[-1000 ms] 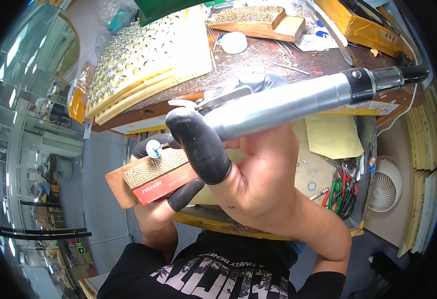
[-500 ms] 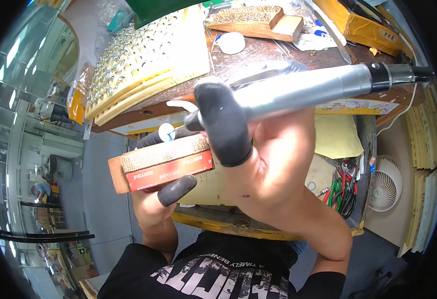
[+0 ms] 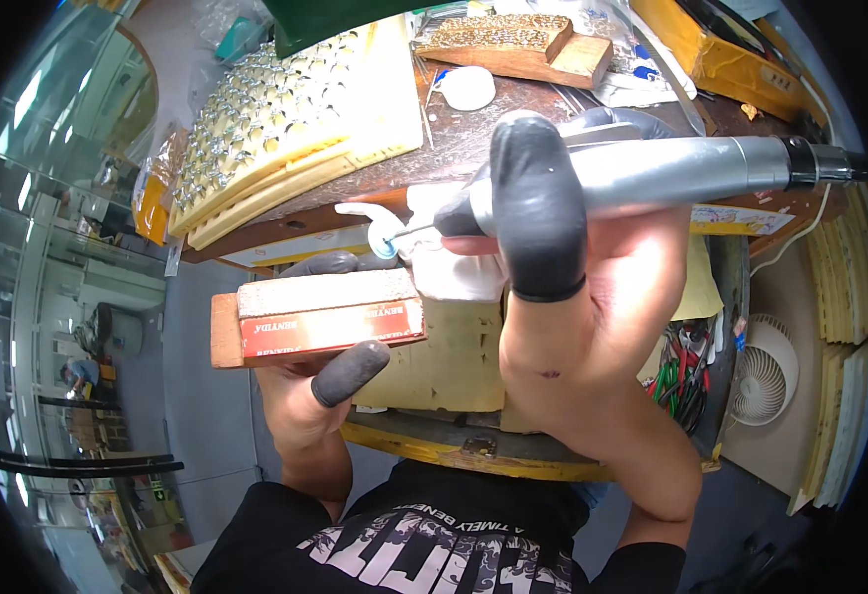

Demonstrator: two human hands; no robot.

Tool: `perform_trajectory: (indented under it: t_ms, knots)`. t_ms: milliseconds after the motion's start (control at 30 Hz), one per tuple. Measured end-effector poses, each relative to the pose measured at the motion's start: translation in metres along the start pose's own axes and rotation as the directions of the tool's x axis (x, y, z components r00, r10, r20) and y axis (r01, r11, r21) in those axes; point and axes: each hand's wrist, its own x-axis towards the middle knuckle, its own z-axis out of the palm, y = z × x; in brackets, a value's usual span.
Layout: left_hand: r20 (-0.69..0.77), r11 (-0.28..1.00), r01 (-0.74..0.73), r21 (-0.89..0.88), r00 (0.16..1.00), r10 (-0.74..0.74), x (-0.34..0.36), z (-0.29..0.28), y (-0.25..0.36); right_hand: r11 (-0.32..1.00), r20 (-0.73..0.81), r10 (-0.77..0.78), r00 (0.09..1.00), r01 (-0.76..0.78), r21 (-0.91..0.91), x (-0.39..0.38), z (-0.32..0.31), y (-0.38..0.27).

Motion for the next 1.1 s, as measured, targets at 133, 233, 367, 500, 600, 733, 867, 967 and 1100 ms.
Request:
perform_trajectory:
  t_ms: [133, 233, 367, 500, 600, 733, 867, 967, 1100]
  knots:
    - [-0.014, 0.994, -0.009, 0.106, 1.0, 0.011, 0.001, 0.001, 0.002, 0.999, -0.016, 0.041, 0.999, -0.04, 0.018, 0.003, -0.001, -0.002]
    - [-0.091, 0.997, 0.039, 0.059, 0.995, -0.034, 0.0, 0.007, 0.005, 0.999, 0.007, 0.041, 0.999, -0.041, -0.008, 0.003, 0.001, -0.006]
    - [-0.061, 0.994, 0.019, 0.105, 0.998, -0.012, 0.001, 0.007, 0.007, 0.996, -0.042, 0.093, 0.995, -0.093, 0.007, 0.001, 0.007, -0.006]
    - [0.028, 0.987, -0.019, 0.157, 0.999, 0.015, 0.005, -0.001, 0.007, 0.991, 0.081, 0.135, 0.988, -0.134, -0.016, 0.004, 0.007, -0.008]
    - [0.125, 0.98, -0.068, 0.189, 0.991, 0.045, 0.006, -0.006, 0.004, 0.981, 0.047, 0.177, 0.983, -0.173, -0.087, -0.001, 0.014, -0.013]
    - [0.096, 0.997, -0.036, 0.065, 0.995, 0.03, 0.002, -0.003, 0.002, 0.985, 0.091, 0.128, 0.988, -0.115, -0.132, -0.005, 0.015, -0.008]
    - [0.14, 0.988, -0.054, 0.144, 0.99, 0.034, 0.004, -0.011, 0.005, 0.987, 0.06, 0.128, 0.99, -0.121, -0.104, -0.006, 0.014, -0.009]
    - [0.181, 0.955, -0.107, 0.278, 0.982, 0.057, 0.005, -0.012, 0.008, 0.982, 0.069, 0.102, 0.992, -0.089, -0.17, -0.007, 0.015, -0.008]
    - [0.132, 0.952, -0.125, 0.28, 0.987, 0.091, 0.002, -0.01, 0.006, 0.978, 0.044, 0.121, 0.992, -0.111, -0.177, -0.006, 0.018, -0.011]
